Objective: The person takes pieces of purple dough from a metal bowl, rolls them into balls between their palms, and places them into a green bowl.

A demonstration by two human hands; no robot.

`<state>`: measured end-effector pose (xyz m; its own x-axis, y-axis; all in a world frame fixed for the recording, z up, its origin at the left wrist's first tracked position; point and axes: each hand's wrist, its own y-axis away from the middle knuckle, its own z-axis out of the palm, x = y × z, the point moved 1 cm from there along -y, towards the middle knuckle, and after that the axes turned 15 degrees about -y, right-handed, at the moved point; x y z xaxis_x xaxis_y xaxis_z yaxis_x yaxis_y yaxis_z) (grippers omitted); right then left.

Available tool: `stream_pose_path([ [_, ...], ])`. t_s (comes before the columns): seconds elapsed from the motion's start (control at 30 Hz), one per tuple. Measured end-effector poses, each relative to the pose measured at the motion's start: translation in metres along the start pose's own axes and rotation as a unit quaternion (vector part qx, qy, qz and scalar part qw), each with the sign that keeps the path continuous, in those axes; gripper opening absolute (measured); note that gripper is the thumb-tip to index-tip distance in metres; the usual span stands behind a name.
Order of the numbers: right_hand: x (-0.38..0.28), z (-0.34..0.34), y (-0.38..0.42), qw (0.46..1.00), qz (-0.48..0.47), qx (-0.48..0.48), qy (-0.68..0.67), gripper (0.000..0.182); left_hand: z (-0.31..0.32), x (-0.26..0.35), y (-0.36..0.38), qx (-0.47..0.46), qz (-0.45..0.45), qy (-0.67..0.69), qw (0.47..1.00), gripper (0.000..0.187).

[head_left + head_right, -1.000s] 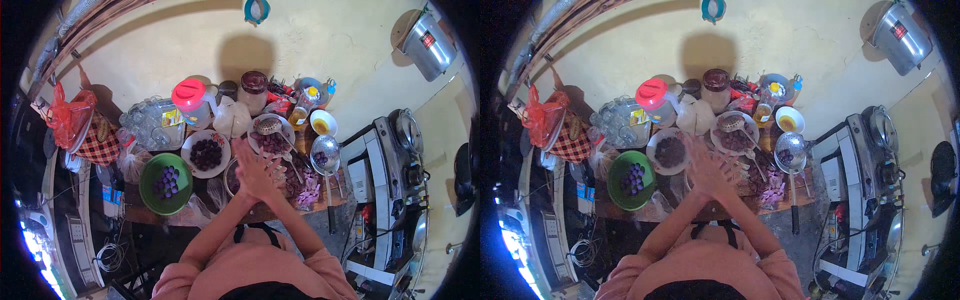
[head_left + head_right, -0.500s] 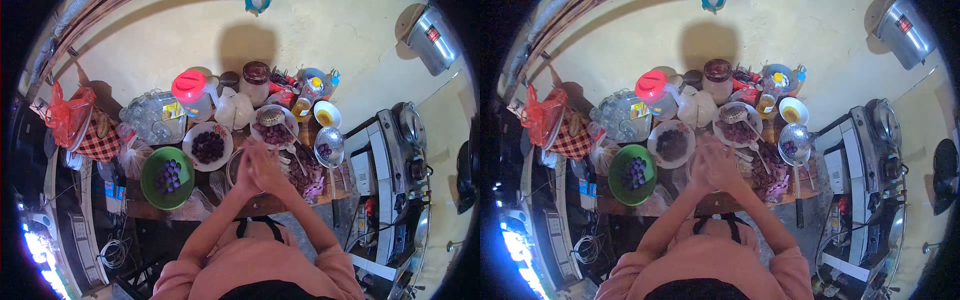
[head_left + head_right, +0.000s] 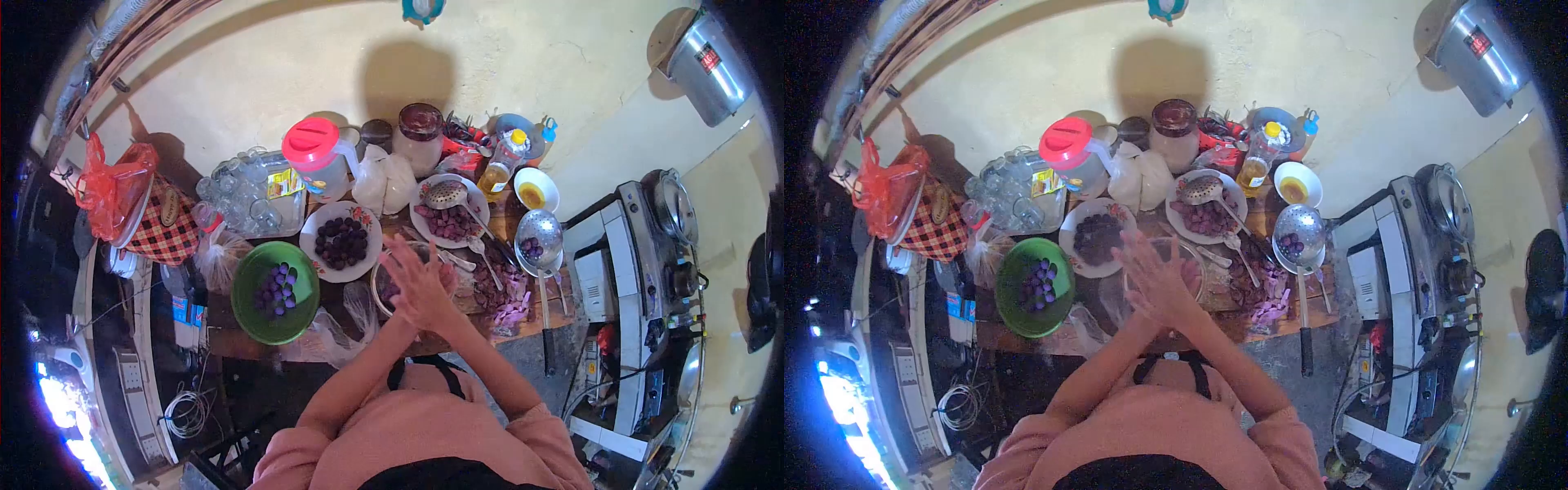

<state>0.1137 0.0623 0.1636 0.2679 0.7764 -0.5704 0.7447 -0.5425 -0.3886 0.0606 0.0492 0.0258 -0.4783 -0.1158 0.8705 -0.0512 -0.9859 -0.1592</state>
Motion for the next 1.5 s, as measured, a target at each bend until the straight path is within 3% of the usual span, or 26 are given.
stream_pose_path([
  [0.03,-0.004,-0.006,0.002,0.998,0.028,0.037,-0.049,0.067,-0.017,-0.017,0.007,0.069,0.002,-0.132,0.989,0.039],
  [0.1,-0.005,-0.020,0.007,0.980,0.080,0.108,-0.149,0.062,-0.048,-0.007,0.018,0.125,-0.102,-0.037,0.986,0.025],
  [0.13,-0.001,-0.023,0.012,0.959,0.083,0.147,-0.229,0.061,-0.065,0.019,0.025,0.104,-0.197,0.191,0.956,0.017],
  [0.17,0.005,-0.024,0.019,0.930,0.085,0.183,-0.308,0.059,-0.068,0.045,0.028,0.076,-0.275,0.409,0.867,0.013],
  [0.2,0.009,-0.025,0.025,0.893,0.089,0.216,-0.385,0.058,-0.058,0.078,0.028,0.264,-0.326,0.350,0.838,0.027],
  [0.4,0.026,-0.031,0.052,0.829,0.243,0.226,-0.451,0.057,-0.159,0.124,0.087,0.456,-0.195,0.062,0.866,0.019],
  [0.5,0.030,-0.031,0.057,0.826,0.273,0.218,-0.442,0.056,-0.221,0.107,0.115,0.478,-0.223,-0.057,0.848,0.024],
  [0.63,0.040,-0.020,0.058,0.837,0.246,0.222,-0.436,0.059,-0.221,0.109,0.110,0.454,-0.256,0.007,0.853,0.030],
  [0.73,0.038,-0.017,0.056,0.841,0.237,0.215,-0.437,0.058,-0.248,0.097,0.110,0.474,-0.214,0.000,0.854,0.032],
  [0.87,0.033,-0.022,0.057,0.839,0.256,0.198,-0.438,0.056,-0.257,0.131,0.112,0.466,-0.140,-0.105,0.867,0.033],
  [0.93,0.032,-0.026,0.059,0.840,0.272,0.192,-0.430,0.054,-0.275,0.139,0.110,0.413,-0.122,-0.402,0.808,0.031],
  [0.97,0.032,-0.028,0.061,0.839,0.283,0.186,-0.426,0.053,-0.281,0.141,0.106,0.372,-0.107,-0.538,0.749,0.030],
  [1.0,0.032,-0.029,0.063,0.838,0.295,0.180,-0.423,0.053,-0.274,0.148,0.102,0.334,-0.150,-0.645,0.671,0.030],
  [1.1,0.039,-0.024,0.068,0.853,0.271,0.170,-0.412,0.052,-0.276,0.150,0.102,0.202,-0.043,-0.818,0.536,0.036],
  [1.2,0.032,-0.032,0.068,0.849,0.324,0.146,-0.391,0.052,-0.292,0.156,0.115,0.247,-0.110,-0.793,0.547,0.036],
  [1.4,0.034,-0.029,0.073,0.856,0.311,0.154,-0.383,0.050,-0.284,0.176,0.152,0.230,-0.170,-0.798,0.531,0.029],
  [1.5,0.033,-0.026,0.070,0.855,0.323,0.141,-0.380,0.049,-0.260,0.175,0.151,0.211,-0.254,-0.693,0.641,0.023],
])
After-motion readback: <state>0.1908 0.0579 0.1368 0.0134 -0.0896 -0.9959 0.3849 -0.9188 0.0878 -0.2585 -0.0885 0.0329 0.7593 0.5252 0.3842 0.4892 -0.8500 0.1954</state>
